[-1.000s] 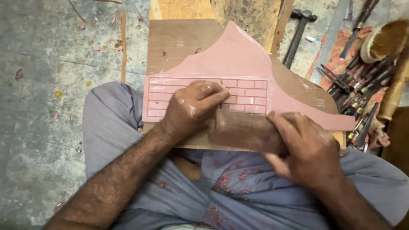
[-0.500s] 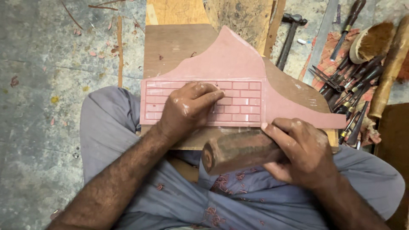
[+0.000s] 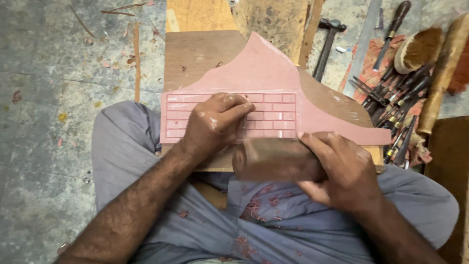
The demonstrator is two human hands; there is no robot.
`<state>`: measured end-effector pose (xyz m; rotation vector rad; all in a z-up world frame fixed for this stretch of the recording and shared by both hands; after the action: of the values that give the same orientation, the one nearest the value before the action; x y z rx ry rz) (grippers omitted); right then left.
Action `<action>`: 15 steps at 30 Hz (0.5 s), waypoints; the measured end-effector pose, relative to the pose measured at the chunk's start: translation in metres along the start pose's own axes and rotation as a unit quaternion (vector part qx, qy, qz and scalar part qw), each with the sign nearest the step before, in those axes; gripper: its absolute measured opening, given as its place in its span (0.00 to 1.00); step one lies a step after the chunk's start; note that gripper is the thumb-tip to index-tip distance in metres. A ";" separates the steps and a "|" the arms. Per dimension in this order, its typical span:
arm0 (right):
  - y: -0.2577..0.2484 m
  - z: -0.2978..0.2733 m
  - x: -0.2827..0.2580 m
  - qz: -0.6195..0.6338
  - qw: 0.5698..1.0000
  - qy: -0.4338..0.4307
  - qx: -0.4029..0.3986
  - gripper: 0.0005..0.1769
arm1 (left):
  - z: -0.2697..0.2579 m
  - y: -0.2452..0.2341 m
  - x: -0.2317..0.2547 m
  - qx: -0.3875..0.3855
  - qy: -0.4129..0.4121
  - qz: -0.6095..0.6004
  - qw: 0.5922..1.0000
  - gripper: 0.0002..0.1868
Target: The person sits on the floor and uses a chisel and a wooden mallet to carve a brick pattern into a pink wooden piece. They repeatedly strike the chisel to deepen the grooves and occasionally wipe away debris from the surface.
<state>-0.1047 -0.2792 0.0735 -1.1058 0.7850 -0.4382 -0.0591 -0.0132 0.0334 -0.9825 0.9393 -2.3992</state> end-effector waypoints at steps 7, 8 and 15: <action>-0.003 0.000 0.002 -0.018 1.000 0.023 -0.002 0.50 | -0.001 0.001 0.000 0.001 0.000 0.008 1.000 0.17; -0.003 0.000 0.001 -0.012 1.000 0.005 0.005 0.50 | -0.001 0.002 -0.001 0.007 0.000 0.006 1.000 0.16; 0.002 -0.007 0.025 -0.053 0.994 0.091 0.037 0.49 | 0.000 0.001 -0.001 0.040 -0.043 -0.012 0.998 0.13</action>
<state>-0.0936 -0.2988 0.0614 -1.0512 0.8645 -0.6589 -0.0582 -0.0130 0.0324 -1.0621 0.7986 -2.3740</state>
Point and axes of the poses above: each hand's wrist, its own z-axis towards the middle knuckle, its own y-axis out of the palm, x = y × z, the point moved 2 cm from there along z, towards the middle knuckle, and after that the axes turned 6 degrees about -x, right-handed, at the moved point
